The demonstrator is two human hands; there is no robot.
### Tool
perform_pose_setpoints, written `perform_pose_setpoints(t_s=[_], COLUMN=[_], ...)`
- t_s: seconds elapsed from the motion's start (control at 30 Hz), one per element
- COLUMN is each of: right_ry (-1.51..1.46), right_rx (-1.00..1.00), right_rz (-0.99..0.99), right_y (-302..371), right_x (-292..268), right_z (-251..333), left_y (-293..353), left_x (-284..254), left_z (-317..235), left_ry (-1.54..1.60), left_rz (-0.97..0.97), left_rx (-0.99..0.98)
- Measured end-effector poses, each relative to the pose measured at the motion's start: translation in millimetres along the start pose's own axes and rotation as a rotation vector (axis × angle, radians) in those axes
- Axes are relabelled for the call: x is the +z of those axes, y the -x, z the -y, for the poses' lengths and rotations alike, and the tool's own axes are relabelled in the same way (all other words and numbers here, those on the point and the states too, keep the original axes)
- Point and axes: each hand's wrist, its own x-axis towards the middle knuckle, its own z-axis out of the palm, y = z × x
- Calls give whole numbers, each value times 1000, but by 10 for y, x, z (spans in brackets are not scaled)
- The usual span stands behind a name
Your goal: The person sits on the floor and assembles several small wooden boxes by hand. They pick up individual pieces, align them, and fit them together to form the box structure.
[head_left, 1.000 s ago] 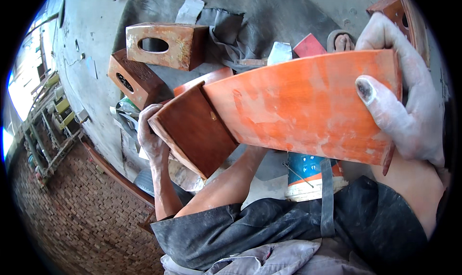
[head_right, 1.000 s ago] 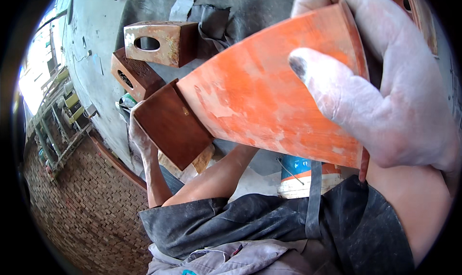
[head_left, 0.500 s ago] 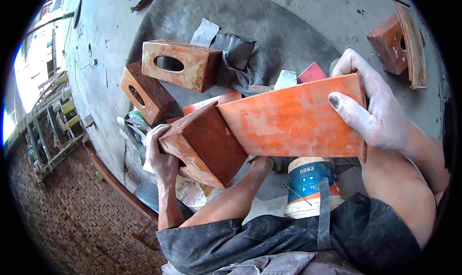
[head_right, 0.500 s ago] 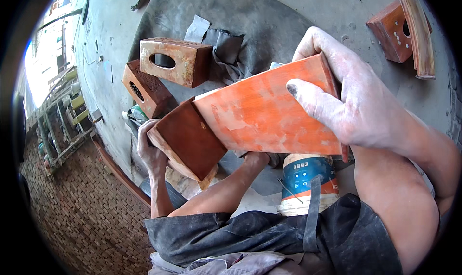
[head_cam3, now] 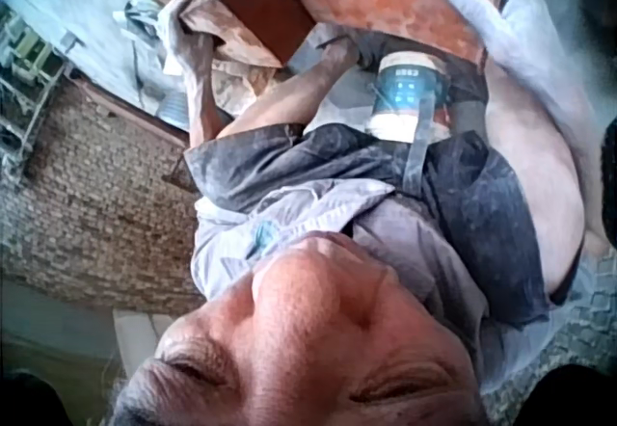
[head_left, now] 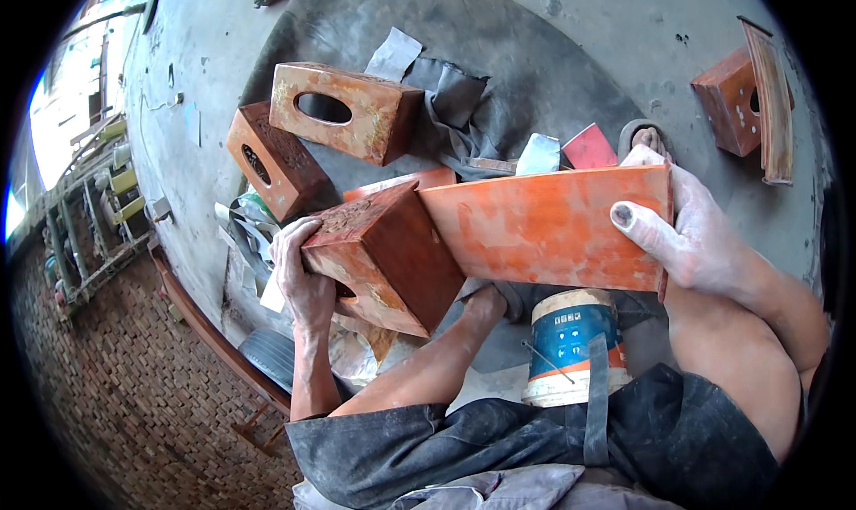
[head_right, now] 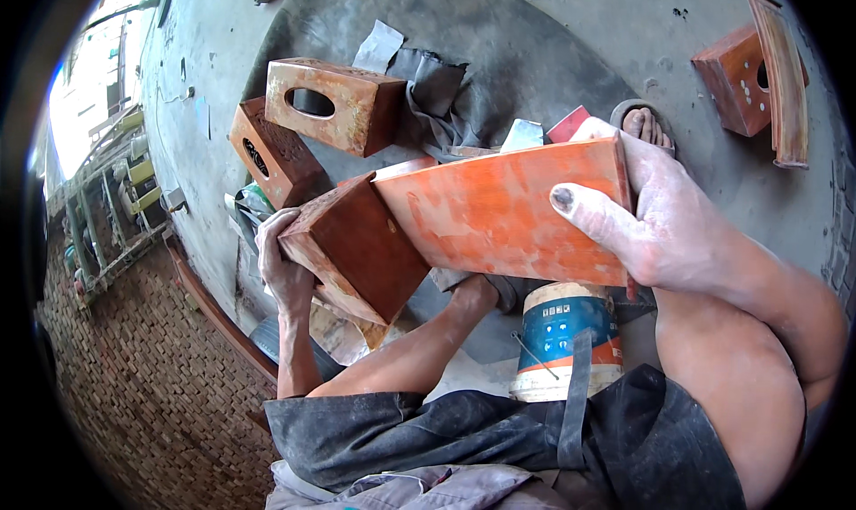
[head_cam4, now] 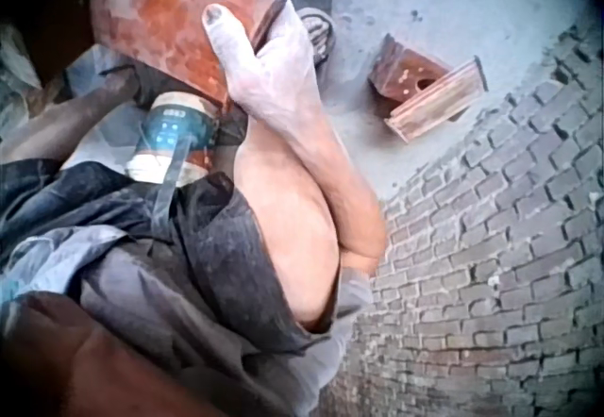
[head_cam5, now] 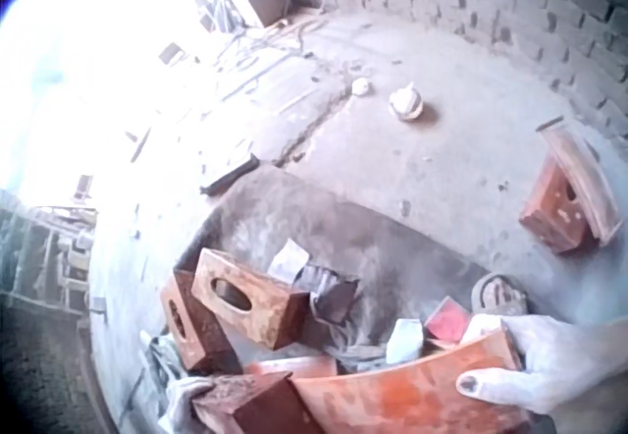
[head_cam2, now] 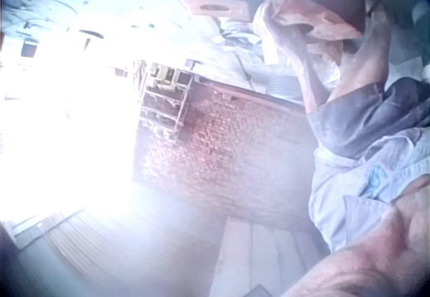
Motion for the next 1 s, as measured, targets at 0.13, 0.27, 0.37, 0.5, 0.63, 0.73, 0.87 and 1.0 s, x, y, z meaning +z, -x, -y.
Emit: perform_pose_setpoints(t_s=[0.13,0.27,0.37,0.5,0.63,0.73,0.87,1.0], right_ry=[-8,13,19,-30,190,470,580,717], right_rx=[-178,-368,-304,-142,-512,-981,-1206,-1342], right_rz=[0,36,53,128,37,-49,28,16], right_y=[1,-67,-123,-145,-126,-123,-67,-26], right_x=[37,79,130,139,145,246,288,332], right_z=[-36,-29,-19,148,92,326,507,593], left_y=[21,97,11,101,124,115,-5,-81], left_x=[26,83,18,47,133,88,113,125], left_z=[-6,-23,-100,-49,-93,-5,-67,-27], left_ry=[38,14,-28,-65,-48,-9,123,279], left_rz=[-80,-172,-175,-218,-339,-431,-566,-682], left_rx=[0,48,117,101,75,23,-32,-47])
